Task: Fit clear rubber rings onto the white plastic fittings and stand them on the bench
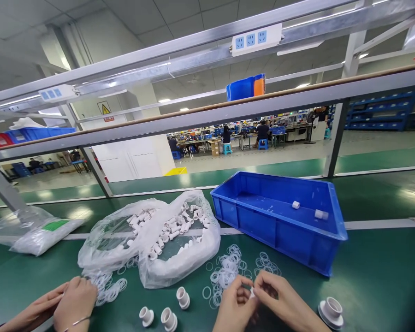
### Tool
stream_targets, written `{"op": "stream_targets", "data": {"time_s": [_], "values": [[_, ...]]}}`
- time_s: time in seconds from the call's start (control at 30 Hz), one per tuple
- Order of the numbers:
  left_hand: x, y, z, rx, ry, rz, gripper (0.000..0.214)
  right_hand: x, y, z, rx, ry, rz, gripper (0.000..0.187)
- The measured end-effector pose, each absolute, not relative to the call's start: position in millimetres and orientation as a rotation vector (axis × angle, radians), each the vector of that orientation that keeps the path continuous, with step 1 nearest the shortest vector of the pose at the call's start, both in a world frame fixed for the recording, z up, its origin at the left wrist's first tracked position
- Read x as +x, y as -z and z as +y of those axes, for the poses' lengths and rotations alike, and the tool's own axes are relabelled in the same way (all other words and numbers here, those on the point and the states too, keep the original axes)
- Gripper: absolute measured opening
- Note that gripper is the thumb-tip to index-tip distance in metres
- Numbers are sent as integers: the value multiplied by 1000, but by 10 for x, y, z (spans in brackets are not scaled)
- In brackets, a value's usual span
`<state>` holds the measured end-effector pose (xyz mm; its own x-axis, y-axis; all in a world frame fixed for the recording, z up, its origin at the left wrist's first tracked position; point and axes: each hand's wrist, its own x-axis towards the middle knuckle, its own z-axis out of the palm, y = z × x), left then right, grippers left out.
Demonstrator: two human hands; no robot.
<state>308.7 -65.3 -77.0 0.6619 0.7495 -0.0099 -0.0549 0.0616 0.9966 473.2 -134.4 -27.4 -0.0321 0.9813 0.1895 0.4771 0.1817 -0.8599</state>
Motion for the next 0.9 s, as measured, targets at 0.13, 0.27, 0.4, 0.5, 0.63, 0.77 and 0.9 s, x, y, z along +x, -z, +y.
{"op": "stream_targets", "data": {"time_s": [0.13, 0.27, 0.4, 0.5, 0.63, 0.77, 0.9], "values": [[3083, 730, -641, 1306, -739, 616, 60, 4756, 246, -1359, -1439, -740, -1690, 30], [3064, 700, -646, 1183, -805, 543, 59, 4798, 250, -1356, -1446, -701, -1697, 34], [3048, 654, -690, 1155, -815, 489, 52, 4829, 273, -1346, -1445, -707, -1671, 39], [3027, 593, -729, 1146, -810, 469, 47, 4837, 272, -1357, -1444, -729, -1636, 40], [2999, 514, -778, 1125, -744, 432, 44, 4812, 199, -1400, -1398, -839, -1603, 35], [3004, 476, -823, 1056, -702, 408, 46, 4778, 123, -1426, -1309, -951, -1582, 39], [3016, 435, -847, 1065, -733, 400, 48, 4807, 115, -1417, -1298, -965, -1515, 37]]}}
